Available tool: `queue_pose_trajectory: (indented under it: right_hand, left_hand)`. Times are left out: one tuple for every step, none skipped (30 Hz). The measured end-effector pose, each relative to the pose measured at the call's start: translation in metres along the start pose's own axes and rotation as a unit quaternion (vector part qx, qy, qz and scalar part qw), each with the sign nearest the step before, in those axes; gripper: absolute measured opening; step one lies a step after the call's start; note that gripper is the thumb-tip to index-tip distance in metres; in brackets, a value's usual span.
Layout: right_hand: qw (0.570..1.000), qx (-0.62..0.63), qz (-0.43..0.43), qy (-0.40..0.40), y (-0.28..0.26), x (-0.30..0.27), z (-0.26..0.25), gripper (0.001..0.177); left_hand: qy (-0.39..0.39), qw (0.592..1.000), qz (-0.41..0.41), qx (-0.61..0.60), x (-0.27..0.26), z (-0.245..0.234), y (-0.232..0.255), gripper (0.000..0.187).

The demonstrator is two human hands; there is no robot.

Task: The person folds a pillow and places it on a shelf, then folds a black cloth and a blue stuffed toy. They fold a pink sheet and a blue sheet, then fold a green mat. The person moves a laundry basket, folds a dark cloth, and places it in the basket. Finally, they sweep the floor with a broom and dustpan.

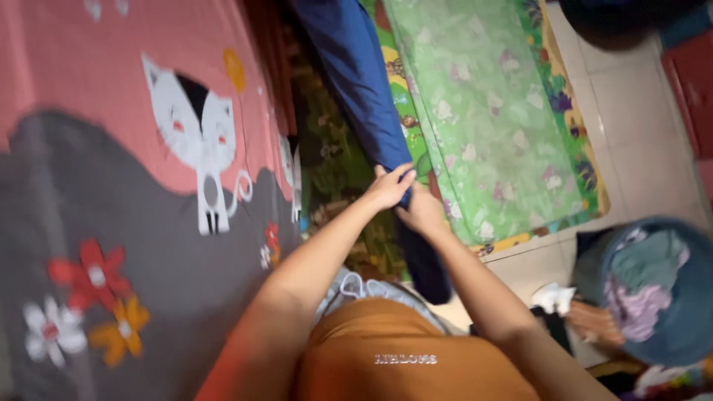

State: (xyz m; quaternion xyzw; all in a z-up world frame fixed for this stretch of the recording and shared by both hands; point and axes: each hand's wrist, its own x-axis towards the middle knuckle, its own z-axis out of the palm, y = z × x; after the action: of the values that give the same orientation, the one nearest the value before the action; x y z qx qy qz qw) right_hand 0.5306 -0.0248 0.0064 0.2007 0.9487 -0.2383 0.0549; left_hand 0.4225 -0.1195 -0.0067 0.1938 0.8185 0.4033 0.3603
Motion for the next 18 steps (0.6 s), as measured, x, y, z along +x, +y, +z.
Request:
queue_pose_trajectory:
  right_hand:
    - [0.999, 0.026, -0.042, 0.011, 0.002, 0.0, 0.018, 0.066]
    - [0.995, 0.055, -0.083, 0.003, 0.005, 0.003, 0.03, 0.049]
    - [0.989, 0.087, -0.119, -0.006, 0.003, 0.007, 0.041, 0.033]
    - [0.983, 0.111, -0.146, 0.001, -0.006, 0.008, 0.054, 0.031]
    - [0.976, 0.134, -0.171, 0.007, -0.02, 0.007, 0.067, 0.029]
    - [0.974, 0.133, -0.183, -0.005, -0.034, 0.005, 0.075, 0.027]
    - [0.972, 0.133, -0.195, -0.015, -0.052, 0.005, 0.082, 0.026]
    - [0.971, 0.129, -0.197, -0.039, -0.072, 0.005, 0.087, 0.027]
    - [0.97, 0.127, -0.197, -0.061, -0.094, 0.003, 0.091, 0.029]
    - [0.969, 0.132, -0.192, -0.078, -0.117, -0.001, 0.096, 0.031]
    - [0.969, 0.136, -0.185, -0.095, -0.139, -0.006, 0.101, 0.033]
    - [0.968, 0.14, -0.178, -0.112, -0.162, -0.011, 0.108, 0.034]
    - [0.965, 0.153, -0.174, -0.124, -0.183, -0.017, 0.116, 0.035]
    - [0.962, 0.166, -0.17, -0.137, -0.203, -0.024, 0.124, 0.035]
    - [0.958, 0.18, -0.166, -0.149, -0.224, -0.03, 0.131, 0.036]
    - [0.955, 0.182, -0.162, -0.167, -0.242, -0.04, 0.137, 0.038]
    - [0.952, 0.187, -0.158, -0.181, -0.259, -0.05, 0.142, 0.04]
    - [0.949, 0.193, -0.153, -0.195, -0.276, -0.06, 0.146, 0.042]
  left_hand:
    - [0.015, 0.999, -0.03, 0.015, -0.01, 0.005, -0.007, 0.059]
    - [0.029, 0.997, -0.06, 0.03, -0.019, 0.008, -0.014, 0.06]
    - [0.056, 0.996, -0.07, 0.026, -0.025, 0.006, -0.021, 0.062]
    - [0.084, 0.993, -0.081, 0.022, -0.029, -0.002, -0.028, 0.064]
    - [0.11, 0.99, -0.09, 0.019, -0.034, -0.011, -0.035, 0.067]
    - [0.117, 0.986, -0.115, 0.018, -0.04, -0.023, -0.042, 0.069]
    - [0.123, 0.983, -0.137, 0.018, -0.048, -0.037, -0.048, 0.071]
    - [0.145, 0.978, -0.146, 0.021, -0.062, -0.047, -0.056, 0.071]
    - [0.164, 0.974, -0.155, 0.027, -0.077, -0.06, -0.062, 0.071]
    - [0.184, 0.969, -0.163, 0.033, -0.092, -0.074, -0.069, 0.071]
    - [0.202, 0.962, -0.178, 0.035, -0.107, -0.088, -0.078, 0.071]
    - [0.219, 0.956, -0.193, 0.036, -0.121, -0.102, -0.089, 0.071]
    - [0.235, 0.949, -0.209, 0.038, -0.136, -0.114, -0.101, 0.07]
    - [0.25, 0.944, -0.212, 0.041, -0.15, -0.123, -0.113, 0.07]
    - [0.266, 0.939, -0.215, 0.045, -0.163, -0.133, -0.128, 0.07]
    - [0.281, 0.933, -0.218, 0.049, -0.176, -0.142, -0.142, 0.07]
    - [0.293, 0.928, -0.223, 0.05, -0.188, -0.151, -0.156, 0.069]
    - [0.304, 0.924, -0.228, 0.051, -0.202, -0.158, -0.168, 0.068]
